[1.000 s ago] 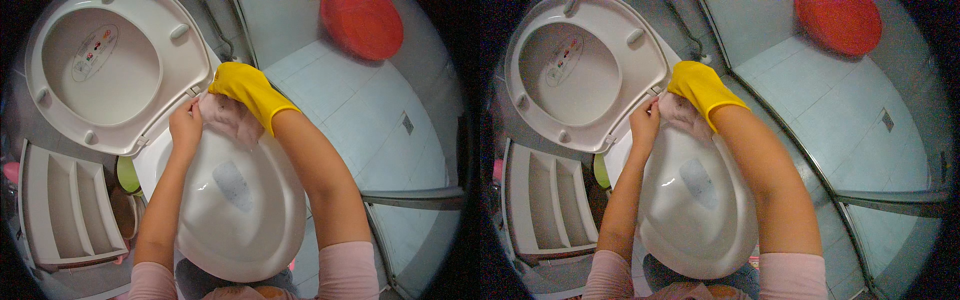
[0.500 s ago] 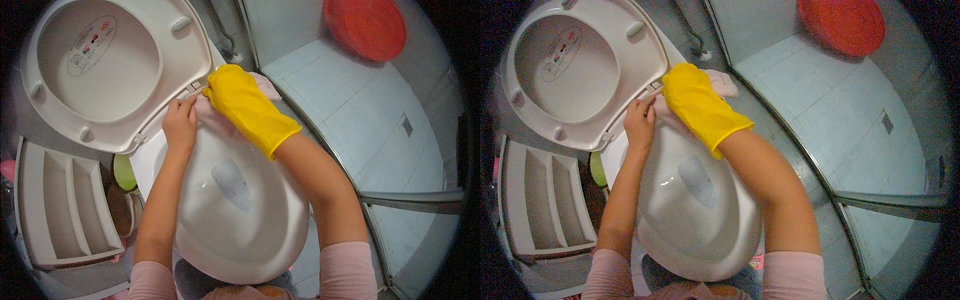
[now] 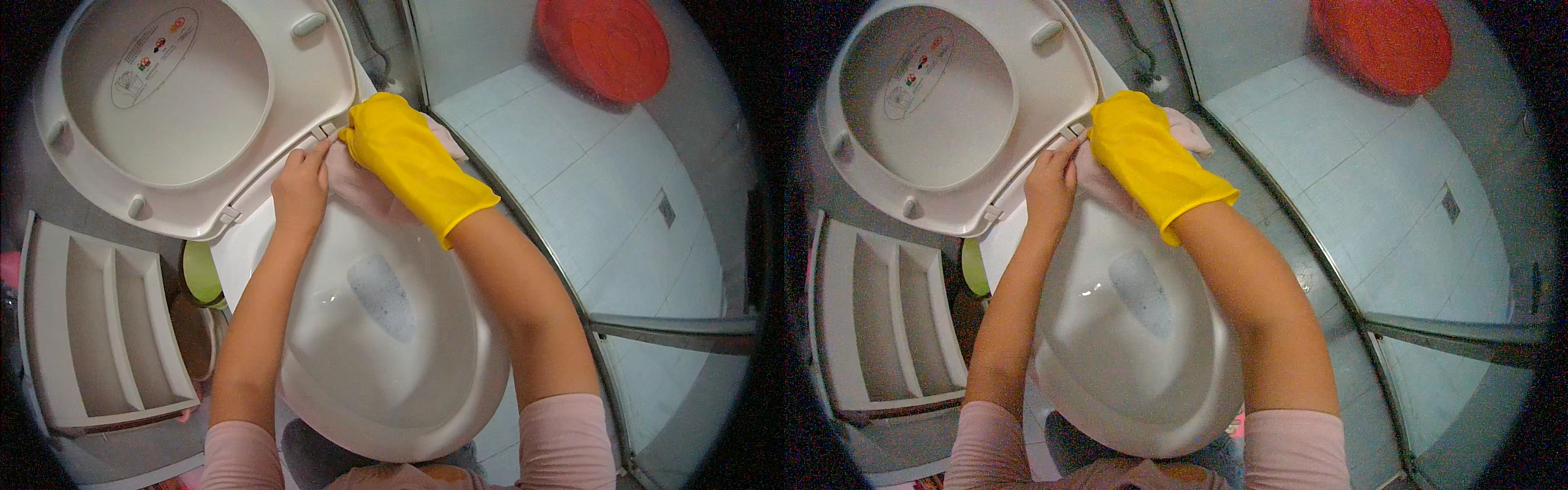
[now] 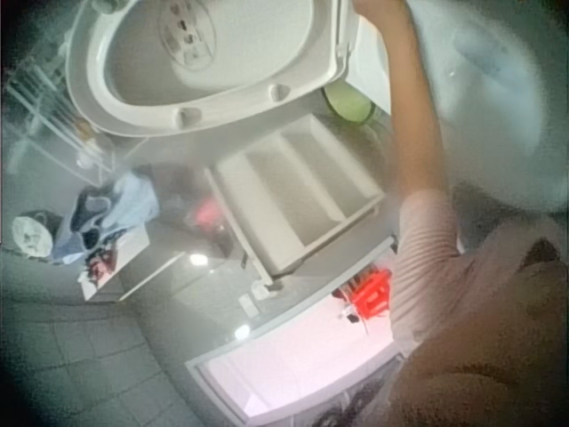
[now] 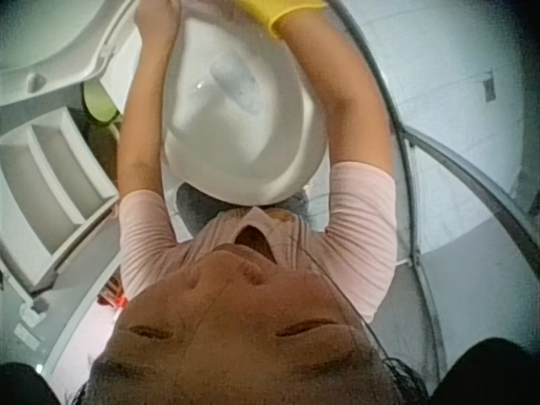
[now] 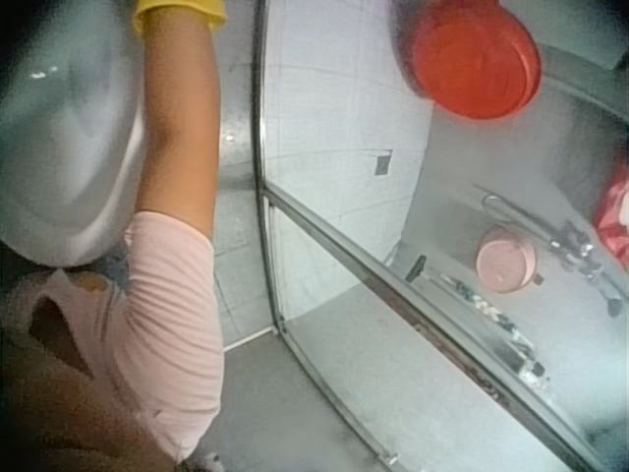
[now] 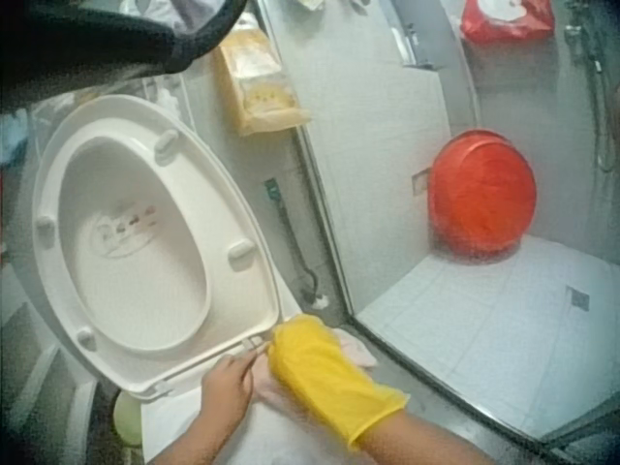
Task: The person scrubs the inside of the toilet bowl with a brush, then rinses a cloth at the sink. They wipe the toilet seat, lid, and tank with the cloth, and finally rinse the brush at the sink.
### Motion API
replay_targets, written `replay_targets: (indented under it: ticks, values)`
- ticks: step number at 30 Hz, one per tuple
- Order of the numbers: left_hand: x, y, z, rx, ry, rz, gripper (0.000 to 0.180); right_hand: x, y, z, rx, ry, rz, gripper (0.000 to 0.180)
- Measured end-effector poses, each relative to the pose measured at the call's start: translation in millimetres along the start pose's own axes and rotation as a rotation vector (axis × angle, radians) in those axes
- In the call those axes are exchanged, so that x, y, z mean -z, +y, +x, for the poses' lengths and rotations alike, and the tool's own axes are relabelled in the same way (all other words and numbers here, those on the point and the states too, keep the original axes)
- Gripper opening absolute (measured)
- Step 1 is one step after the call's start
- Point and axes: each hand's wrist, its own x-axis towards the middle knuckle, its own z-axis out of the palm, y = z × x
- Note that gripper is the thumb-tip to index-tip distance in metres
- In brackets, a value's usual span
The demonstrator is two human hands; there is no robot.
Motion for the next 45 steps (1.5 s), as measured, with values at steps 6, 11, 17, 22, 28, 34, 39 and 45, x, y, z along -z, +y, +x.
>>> replay_targets:
  ticks: [6,11,17,22,28,34,39,45]
  values:
    - [0.2,-6.2,-2.5,-0.008,-0.043,0.051,0.031,-12.7,0.0,13.1,-0.033,-0.034,0.034,0.028]
    - [-2.2,4.7,-0.4,0.060,-0.117,0.101,0.032,-28.6,5.1,22.5,-0.006,-0.007,0.046,0.028]
    - [3.7,4.8,2.7,0.052,-0.227,0.175,0.035,-20.7,4.9,13.2,-0.005,-0.001,0.013,0.027]
    - [-0.3,4.8,6.1,0.062,-0.224,0.161,0.035,-24.8,-1.8,14.2,-0.012,0.024,0.042,0.026]
    - [-6.7,21.0,16.8,0.127,-0.278,0.166,0.035,-11.8,4.7,11.7,-0.059,0.000,0.042,0.024]
    - [-13.1,35.9,24.8,0.160,-0.327,0.223,0.035,2.9,6.8,5.8,-0.082,0.005,-0.021,0.028]
    - [20.1,75.4,0.9,0.206,-0.404,0.058,0.039,24.6,24.4,-22.6,-0.064,0.111,0.152,0.027]
    - [104.8,65.1,-63.5,0.060,-0.330,-0.167,0.034,38.9,-10.8,-39.5,0.214,-0.138,-0.130,0.028]
